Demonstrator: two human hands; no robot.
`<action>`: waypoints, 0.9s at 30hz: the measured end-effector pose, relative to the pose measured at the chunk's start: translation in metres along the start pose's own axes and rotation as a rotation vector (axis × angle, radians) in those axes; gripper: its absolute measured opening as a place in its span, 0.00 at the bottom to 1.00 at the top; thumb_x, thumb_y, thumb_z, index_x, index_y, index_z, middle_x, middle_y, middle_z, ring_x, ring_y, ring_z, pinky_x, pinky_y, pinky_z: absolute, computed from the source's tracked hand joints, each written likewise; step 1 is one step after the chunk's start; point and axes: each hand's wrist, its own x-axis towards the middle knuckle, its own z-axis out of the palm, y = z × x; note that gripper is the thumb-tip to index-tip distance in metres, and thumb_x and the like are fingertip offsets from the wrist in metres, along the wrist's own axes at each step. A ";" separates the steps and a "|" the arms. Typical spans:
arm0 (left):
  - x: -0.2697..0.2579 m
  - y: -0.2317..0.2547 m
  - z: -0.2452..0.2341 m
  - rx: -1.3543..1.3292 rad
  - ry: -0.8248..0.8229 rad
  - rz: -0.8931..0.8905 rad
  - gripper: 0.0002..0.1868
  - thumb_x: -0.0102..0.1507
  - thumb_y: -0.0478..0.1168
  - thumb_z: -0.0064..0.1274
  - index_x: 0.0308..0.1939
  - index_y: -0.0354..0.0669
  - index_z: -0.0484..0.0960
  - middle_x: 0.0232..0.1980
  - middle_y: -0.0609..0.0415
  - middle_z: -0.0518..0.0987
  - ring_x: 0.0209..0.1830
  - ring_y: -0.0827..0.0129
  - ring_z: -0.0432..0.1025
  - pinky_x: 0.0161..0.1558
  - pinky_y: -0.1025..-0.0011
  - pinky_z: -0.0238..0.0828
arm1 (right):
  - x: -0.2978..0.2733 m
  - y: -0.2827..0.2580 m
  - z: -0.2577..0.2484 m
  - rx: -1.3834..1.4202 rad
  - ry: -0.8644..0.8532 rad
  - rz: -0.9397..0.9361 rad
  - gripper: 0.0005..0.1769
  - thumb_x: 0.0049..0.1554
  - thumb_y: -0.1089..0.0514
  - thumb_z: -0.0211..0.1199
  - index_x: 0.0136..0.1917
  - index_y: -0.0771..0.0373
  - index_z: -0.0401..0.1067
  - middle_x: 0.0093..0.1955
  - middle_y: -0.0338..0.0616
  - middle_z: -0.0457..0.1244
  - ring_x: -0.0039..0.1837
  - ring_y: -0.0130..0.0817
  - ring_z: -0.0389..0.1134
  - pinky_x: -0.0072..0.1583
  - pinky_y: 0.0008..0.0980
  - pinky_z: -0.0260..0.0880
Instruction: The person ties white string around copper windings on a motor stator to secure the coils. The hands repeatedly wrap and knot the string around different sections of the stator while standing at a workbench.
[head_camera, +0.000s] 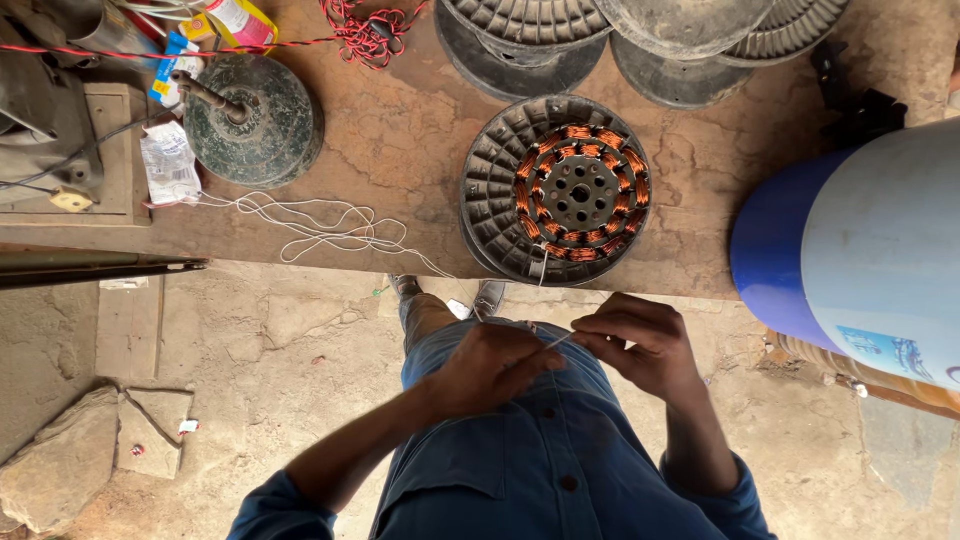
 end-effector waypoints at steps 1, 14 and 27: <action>-0.009 -0.006 -0.013 -0.072 0.028 0.019 0.09 0.73 0.41 0.53 0.49 0.40 0.84 0.35 0.52 0.83 0.27 0.74 0.78 0.29 0.74 0.77 | -0.005 0.006 -0.003 0.032 0.025 0.022 0.09 0.51 0.65 0.73 0.48 0.62 0.80 0.41 0.40 0.70 0.39 0.23 0.70 0.38 0.23 0.69; -0.016 0.014 -0.122 0.818 0.809 -0.014 0.19 0.68 0.41 0.59 0.56 0.29 0.82 0.60 0.41 0.76 0.59 0.54 0.67 0.58 0.60 0.66 | -0.025 0.008 -0.033 -0.011 0.176 0.015 0.08 0.53 0.60 0.72 0.48 0.58 0.80 0.43 0.37 0.70 0.45 0.25 0.69 0.44 0.24 0.69; 0.028 0.035 -0.028 -0.506 -0.176 0.162 0.18 0.69 0.40 0.61 0.60 0.38 0.77 0.58 0.51 0.80 0.57 0.62 0.77 0.60 0.67 0.76 | 0.054 -0.065 0.016 -0.010 0.210 -0.667 0.15 0.45 0.47 0.80 0.45 0.49 0.83 0.42 0.28 0.67 0.45 0.28 0.66 0.45 0.34 0.63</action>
